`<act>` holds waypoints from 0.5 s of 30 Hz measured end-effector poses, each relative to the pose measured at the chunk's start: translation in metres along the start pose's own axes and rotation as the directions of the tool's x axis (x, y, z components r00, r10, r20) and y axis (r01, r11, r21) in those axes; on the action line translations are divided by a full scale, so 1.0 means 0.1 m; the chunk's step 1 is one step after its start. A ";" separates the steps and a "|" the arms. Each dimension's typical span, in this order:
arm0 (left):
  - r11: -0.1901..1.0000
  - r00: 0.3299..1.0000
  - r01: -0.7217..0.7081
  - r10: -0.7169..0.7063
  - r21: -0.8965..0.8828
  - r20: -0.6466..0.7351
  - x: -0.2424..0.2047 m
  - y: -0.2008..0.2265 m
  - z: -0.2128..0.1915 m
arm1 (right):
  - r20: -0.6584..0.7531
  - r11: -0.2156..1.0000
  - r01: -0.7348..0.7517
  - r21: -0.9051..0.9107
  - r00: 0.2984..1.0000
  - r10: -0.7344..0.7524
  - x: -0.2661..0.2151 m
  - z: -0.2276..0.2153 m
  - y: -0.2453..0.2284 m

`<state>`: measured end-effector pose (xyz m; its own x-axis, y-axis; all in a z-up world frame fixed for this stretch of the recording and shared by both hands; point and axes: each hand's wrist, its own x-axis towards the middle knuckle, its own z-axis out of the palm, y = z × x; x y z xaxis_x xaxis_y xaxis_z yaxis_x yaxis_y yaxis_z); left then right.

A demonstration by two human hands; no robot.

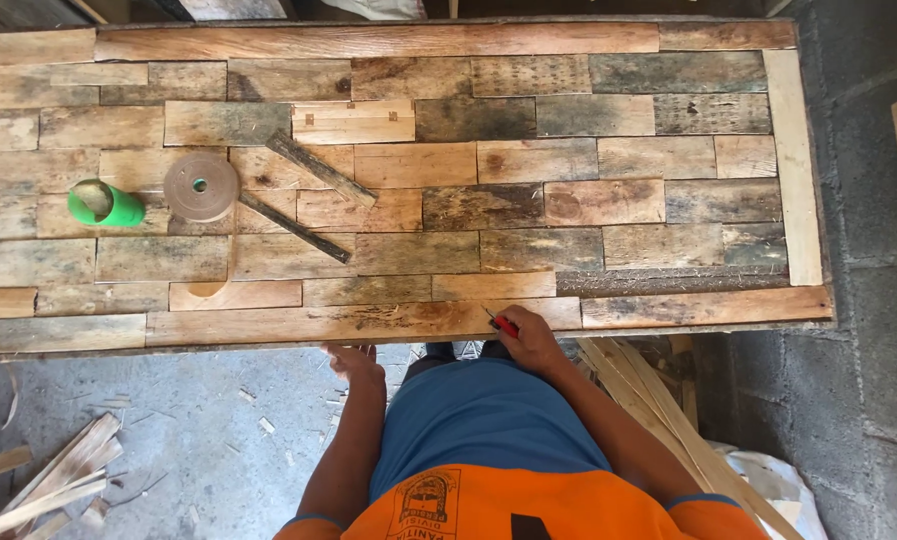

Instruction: Applying thin wood pieces as cladding to a larger wooden panel using adhesive and a utility knife for trimming.

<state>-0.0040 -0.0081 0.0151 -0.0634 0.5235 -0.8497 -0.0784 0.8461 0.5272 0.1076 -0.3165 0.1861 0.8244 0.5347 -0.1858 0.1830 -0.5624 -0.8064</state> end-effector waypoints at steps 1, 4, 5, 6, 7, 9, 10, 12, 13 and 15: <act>1.000 0.999 -0.005 0.005 -0.018 0.032 0.01 -0.03 -0.01 | 0.001 0.999 0.034 0.012 0.999 -0.034 0.05 -0.03 0.05; 0.998 0.996 -0.025 0.029 -0.053 0.083 0.01 -0.17 -0.02 | 0.019 0.996 0.084 0.034 0.996 -0.085 0.20 -0.15 0.10; 0.998 0.994 -0.034 0.040 -0.061 0.102 0.01 -0.25 -0.04 | 0.033 0.995 0.089 0.042 0.995 -0.090 0.23 -0.19 0.11; 0.997 0.994 -0.036 0.043 -0.069 0.098 0.15 -0.35 -0.06 | 0.038 0.995 0.095 0.042 0.995 -0.097 0.28 -0.23 0.10; 0.997 0.986 -0.061 0.068 -0.048 0.154 0.28 -0.46 -0.08 | 0.056 0.995 0.092 0.046 0.994 -0.095 0.30 -0.28 0.09; 0.995 0.974 -0.089 0.094 -0.035 0.206 0.29 -0.55 -0.09 | 0.079 0.994 0.096 0.049 0.992 -0.099 0.35 -0.38 0.09; 0.996 0.979 -0.085 0.085 -0.009 0.187 0.17 -0.53 -0.08 | 0.083 0.993 0.102 0.061 0.991 -0.107 0.38 -0.42 0.09; 0.997 0.983 -0.083 0.080 0.011 0.166 0.02 -0.53 -0.03 | 0.090 0.991 0.114 0.073 0.989 -0.120 0.44 -0.52 0.12; 0.996 0.983 -0.091 0.087 0.019 0.163 -0.02 -0.56 -0.02 | 0.051 0.988 0.145 0.058 0.988 -0.148 0.46 -0.58 0.14; 0.995 0.983 -0.098 0.093 0.024 0.156 -0.08 -0.63 -0.01 | 0.016 0.983 0.177 0.040 0.984 -0.178 0.53 -0.73 0.20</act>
<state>0.0005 -0.0661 -0.0115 0.0861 0.6088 -0.7886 -0.0475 0.7932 0.6072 0.1940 -0.3450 0.2012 0.7700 0.6362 -0.0487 0.3045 -0.4335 -0.8482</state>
